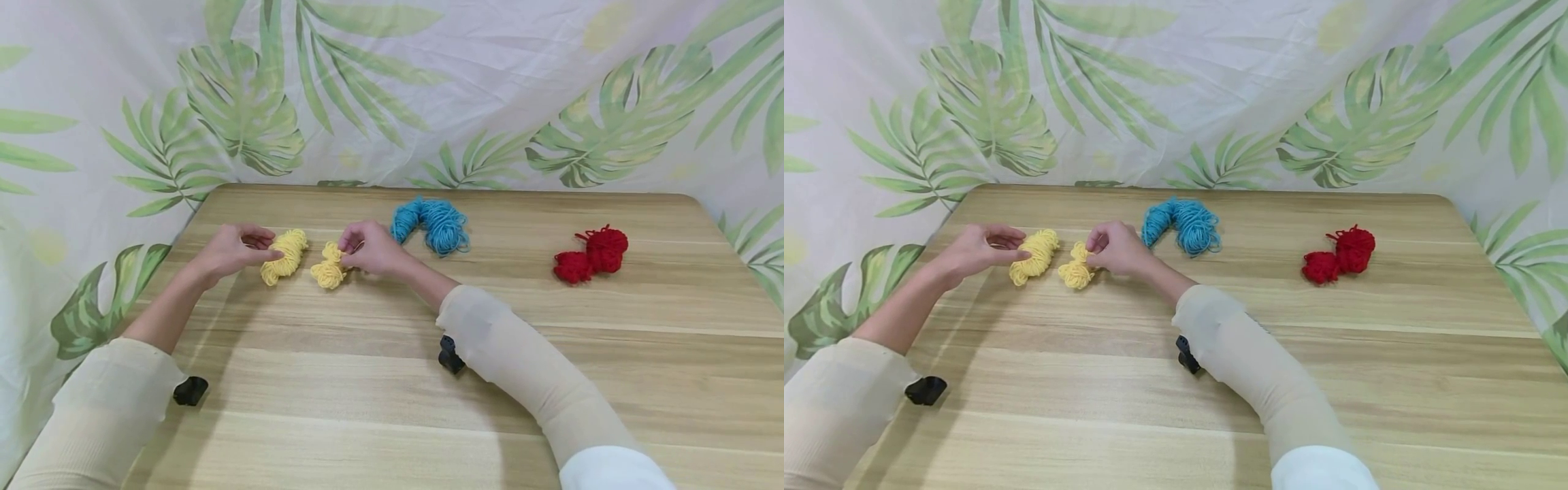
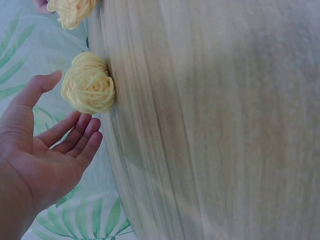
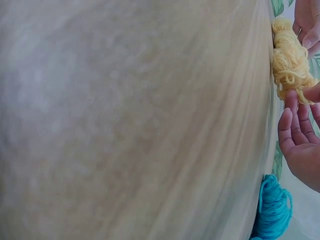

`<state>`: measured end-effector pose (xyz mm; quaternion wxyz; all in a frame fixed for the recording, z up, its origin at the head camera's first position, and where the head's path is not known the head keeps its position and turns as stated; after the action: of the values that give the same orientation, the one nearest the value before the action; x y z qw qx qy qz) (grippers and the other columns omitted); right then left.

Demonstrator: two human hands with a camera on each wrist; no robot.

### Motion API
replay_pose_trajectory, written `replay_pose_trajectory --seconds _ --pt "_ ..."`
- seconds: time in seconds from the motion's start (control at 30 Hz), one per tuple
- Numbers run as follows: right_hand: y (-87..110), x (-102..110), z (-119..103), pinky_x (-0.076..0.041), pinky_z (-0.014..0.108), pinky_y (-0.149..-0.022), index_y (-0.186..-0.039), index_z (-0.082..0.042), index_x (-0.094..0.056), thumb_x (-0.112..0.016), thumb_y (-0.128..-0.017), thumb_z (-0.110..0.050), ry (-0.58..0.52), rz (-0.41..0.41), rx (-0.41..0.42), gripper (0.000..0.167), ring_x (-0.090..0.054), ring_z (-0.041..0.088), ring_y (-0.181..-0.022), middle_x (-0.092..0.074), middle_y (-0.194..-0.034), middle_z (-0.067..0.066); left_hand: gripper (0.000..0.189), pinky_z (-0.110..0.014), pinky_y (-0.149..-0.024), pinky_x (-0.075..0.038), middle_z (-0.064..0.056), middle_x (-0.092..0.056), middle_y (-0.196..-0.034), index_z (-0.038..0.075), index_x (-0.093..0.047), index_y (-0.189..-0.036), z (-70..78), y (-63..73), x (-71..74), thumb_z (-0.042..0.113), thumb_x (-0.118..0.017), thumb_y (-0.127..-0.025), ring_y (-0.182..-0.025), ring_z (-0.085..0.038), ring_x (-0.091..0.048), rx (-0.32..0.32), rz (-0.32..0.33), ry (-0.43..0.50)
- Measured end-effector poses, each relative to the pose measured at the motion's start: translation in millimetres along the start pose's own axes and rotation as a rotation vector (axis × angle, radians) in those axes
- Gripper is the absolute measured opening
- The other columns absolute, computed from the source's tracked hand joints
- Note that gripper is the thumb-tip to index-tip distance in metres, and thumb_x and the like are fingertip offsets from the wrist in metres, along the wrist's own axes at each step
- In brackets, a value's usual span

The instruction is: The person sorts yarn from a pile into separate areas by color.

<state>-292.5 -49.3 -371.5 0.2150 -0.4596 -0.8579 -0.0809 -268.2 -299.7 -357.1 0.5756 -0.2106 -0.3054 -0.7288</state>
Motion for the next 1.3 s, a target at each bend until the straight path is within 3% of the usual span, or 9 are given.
replay_pose_trajectory --seconds 0.83,1.3 --pt "-8.9 -11 -6 -0.048 0.019 -0.065 -0.095 -0.003 -0.068 -0.074 -0.089 0.003 0.002 0.004 -0.028 0.01 -0.058 0.013 -0.084 -0.063 -0.087 0.003 0.057 -0.017 -0.077 -0.049 -0.014 -0.061 -0.118 -0.012 -0.056 -0.137 -3.4 -1.6 -1.3 0.022 -0.076 -0.095 -0.1 -0.016 -0.055 -0.004 0.009 -0.009" --pt "-17.5 -17 -1 -0.051 0.02 -0.059 -0.102 -0.001 -0.068 -0.073 -0.093 0.001 -0.045 0.015 -0.089 0.01 -0.056 0.011 -0.068 -0.059 -0.09 0.005 0.058 -0.016 -0.079 -0.049 -0.017 -0.061 -0.122 -0.013 -0.054 -0.138 -3.6 1.7 1.5 0.023 -0.075 -0.096 -0.102 -0.016 -0.055 -0.006 0.01 -0.001"
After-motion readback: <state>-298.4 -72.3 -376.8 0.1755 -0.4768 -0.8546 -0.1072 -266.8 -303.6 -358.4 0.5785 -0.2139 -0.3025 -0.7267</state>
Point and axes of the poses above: each hand's wrist, its own y-axis away from the middle knuckle, its own x-axis out of the back of the hand, z = x × y, the point moved 5 cm from there along -y, towards the middle knuckle
